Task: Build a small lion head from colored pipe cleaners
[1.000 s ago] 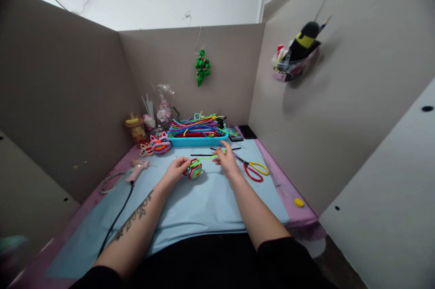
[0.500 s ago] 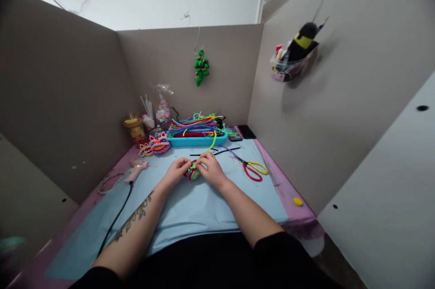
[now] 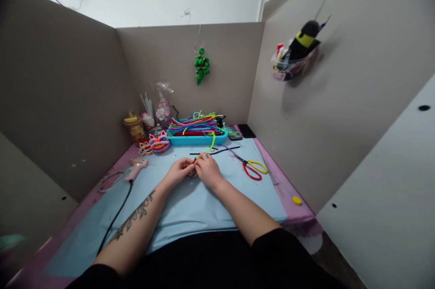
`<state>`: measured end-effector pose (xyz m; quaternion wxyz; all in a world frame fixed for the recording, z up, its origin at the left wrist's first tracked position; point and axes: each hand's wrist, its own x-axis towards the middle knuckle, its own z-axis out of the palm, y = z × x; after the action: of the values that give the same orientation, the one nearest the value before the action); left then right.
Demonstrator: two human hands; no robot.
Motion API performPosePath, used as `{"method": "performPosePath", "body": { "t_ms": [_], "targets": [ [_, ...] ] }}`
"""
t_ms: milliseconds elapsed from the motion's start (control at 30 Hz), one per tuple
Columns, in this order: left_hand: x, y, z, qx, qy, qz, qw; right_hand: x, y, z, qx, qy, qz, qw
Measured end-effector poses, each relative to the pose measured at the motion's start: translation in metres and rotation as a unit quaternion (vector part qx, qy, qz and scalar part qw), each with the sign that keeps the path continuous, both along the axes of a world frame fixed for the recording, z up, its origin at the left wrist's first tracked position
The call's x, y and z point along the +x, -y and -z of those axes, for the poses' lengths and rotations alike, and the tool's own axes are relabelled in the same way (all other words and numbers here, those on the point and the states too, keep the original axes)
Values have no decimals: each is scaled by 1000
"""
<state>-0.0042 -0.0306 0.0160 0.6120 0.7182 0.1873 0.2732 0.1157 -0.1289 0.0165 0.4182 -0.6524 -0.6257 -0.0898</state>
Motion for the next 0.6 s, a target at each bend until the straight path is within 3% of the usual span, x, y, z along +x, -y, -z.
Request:
{"method": "performPosePath", "body": {
  "t_ms": [100, 200, 367, 600],
  "targets": [
    [-1, -2, -3, -38, 0, 4, 999, 5, -1, -1, 41, -102, -16, 994],
    [-3, -3, -7, -75, -8, -4, 997, 14, 0, 0, 83, -170, 12, 982],
    [-4, -5, -8, -99, -11, 10, 995, 25, -1, 6, 62, -170, 56, 982],
    [-3, -10, -2, -86, 6, -9, 996, 20, 2, -3, 27, -119, -28, 992]
  ]
}}
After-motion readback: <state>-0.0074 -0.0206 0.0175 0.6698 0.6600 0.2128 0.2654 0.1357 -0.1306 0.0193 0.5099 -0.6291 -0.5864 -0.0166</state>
